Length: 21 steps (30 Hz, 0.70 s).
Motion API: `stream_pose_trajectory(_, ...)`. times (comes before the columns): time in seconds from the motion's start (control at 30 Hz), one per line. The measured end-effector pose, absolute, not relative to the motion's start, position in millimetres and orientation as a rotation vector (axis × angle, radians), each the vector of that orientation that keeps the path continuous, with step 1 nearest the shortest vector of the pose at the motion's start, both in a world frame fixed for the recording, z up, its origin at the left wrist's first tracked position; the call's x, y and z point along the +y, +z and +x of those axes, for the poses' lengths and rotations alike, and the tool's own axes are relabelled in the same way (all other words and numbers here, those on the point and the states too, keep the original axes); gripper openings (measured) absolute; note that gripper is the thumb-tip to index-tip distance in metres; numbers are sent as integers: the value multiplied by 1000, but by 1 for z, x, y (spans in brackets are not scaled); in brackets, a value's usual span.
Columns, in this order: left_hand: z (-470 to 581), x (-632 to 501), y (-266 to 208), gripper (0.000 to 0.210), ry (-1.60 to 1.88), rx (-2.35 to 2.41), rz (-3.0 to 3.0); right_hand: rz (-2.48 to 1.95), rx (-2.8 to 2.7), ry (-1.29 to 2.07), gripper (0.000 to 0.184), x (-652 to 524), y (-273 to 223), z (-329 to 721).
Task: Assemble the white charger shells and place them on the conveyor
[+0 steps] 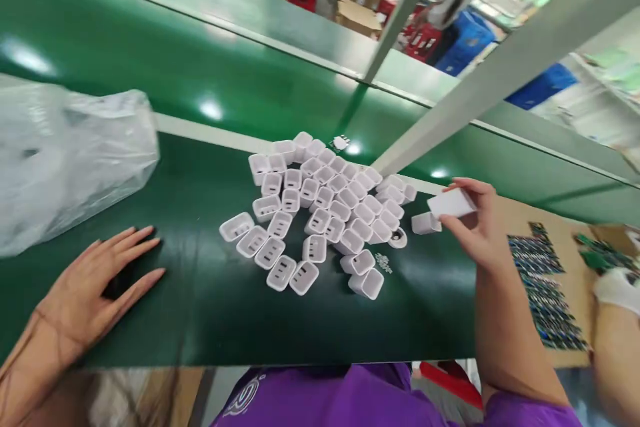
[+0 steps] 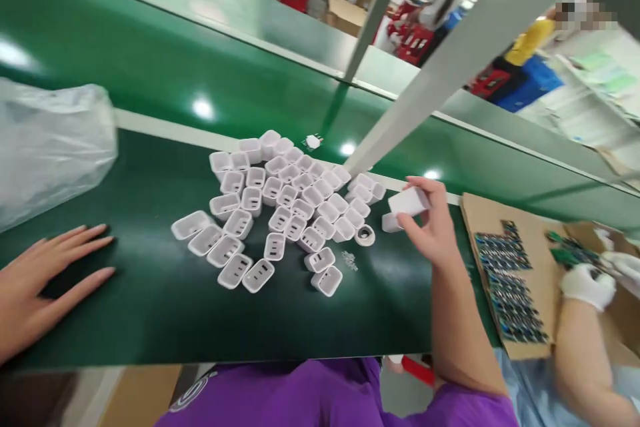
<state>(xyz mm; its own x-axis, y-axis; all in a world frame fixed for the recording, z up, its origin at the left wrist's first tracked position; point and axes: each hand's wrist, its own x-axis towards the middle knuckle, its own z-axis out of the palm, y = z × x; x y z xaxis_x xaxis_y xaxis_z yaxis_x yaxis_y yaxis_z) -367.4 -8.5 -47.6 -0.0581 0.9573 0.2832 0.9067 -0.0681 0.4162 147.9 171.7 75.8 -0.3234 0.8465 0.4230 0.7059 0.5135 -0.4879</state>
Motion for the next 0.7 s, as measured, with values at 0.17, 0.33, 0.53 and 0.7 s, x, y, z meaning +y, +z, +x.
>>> stream_pose_trajectory(0.17,-313,-18,-19,62,723,2241,1860,-1037,-2084,354,56,175,85,142)
stream_pose_trajectory(0.33,-268,-10,12,70,758,2152,1773,-964,-2081,420,53,168,99,137)
stream_pose_trajectory(0.53,-267,18,35,54,776,2008,1930,-737,-2247,147,44,180,146,120)
stream_pose_trajectory(0.7,-266,65,36,43,1107,1923,1888,-307,-2105,-203,42,199,252,44)
